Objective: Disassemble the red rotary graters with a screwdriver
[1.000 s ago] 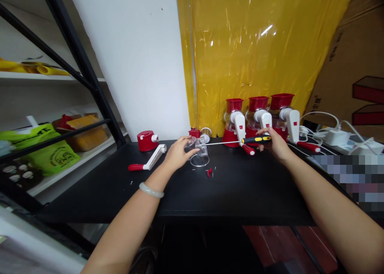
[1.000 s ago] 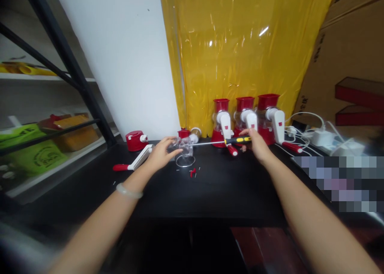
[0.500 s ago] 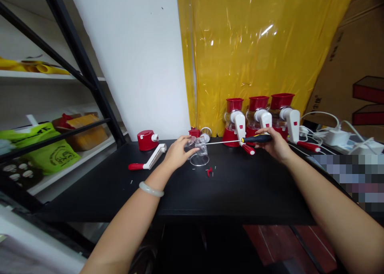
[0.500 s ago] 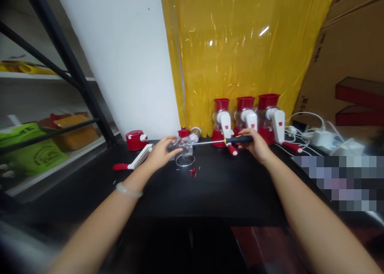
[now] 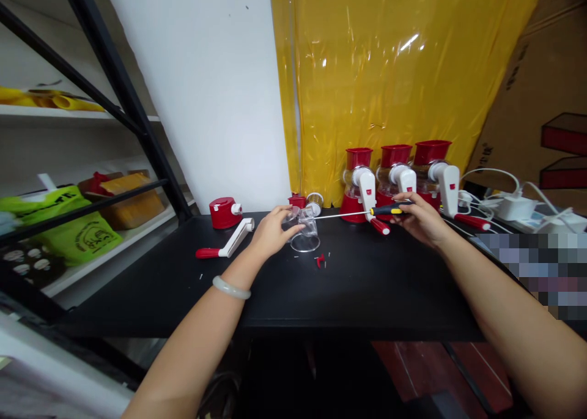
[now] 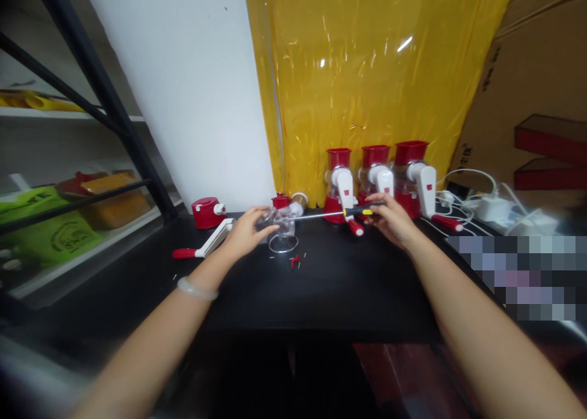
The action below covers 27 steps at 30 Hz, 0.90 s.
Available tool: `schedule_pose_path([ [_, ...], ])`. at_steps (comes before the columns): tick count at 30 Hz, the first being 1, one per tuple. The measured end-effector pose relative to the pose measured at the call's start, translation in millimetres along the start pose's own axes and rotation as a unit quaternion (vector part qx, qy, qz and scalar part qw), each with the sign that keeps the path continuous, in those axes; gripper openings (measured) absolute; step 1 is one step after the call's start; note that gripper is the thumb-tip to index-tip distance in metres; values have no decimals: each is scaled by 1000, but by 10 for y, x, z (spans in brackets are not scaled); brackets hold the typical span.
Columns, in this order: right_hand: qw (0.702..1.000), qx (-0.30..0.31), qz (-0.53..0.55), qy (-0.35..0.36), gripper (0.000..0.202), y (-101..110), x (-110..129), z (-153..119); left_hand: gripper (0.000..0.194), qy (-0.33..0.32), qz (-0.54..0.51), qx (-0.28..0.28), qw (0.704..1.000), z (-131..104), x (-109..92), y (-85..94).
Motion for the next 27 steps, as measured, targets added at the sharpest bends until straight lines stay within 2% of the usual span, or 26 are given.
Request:
schedule_pose_path([
  [2,1000,8,4,-10,25,-17,16,-9,39,-1,-1,1,1000,-2,3,-5],
  [6,998,8,-48,-36,52,17,-5,1,41,-1,4,-3,1000,-3,5,-8],
  [10,995,11,-102,-14,36,57,-32,14,42,7,5,5,1000,-2,3,-6],
  [14,998,6,-56,-9,24,33,-19,9,41,5,2,1,1000,-2,7,-6],
  [21,1000,6,5,-11,26,1,4,0,38,1,2,-1,1000,-1,-5,1],
  [24,998,0,-57,-25,47,39,-16,12,38,1,2,3,1000,0,-2,-1],
  [27,994,8,-113,-6,38,66,-32,19,38,-2,2,1,1000,2,6,-6],
])
Point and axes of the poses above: each hand's wrist, its own z-axis towards the middle knuckle, its own y-axis out of the back of the hand, x = y × z, the point moved 1 cm from there along z, towards the middle knuckle, and after that the axes turned 13 degrees about z, right-handed, at the moved point
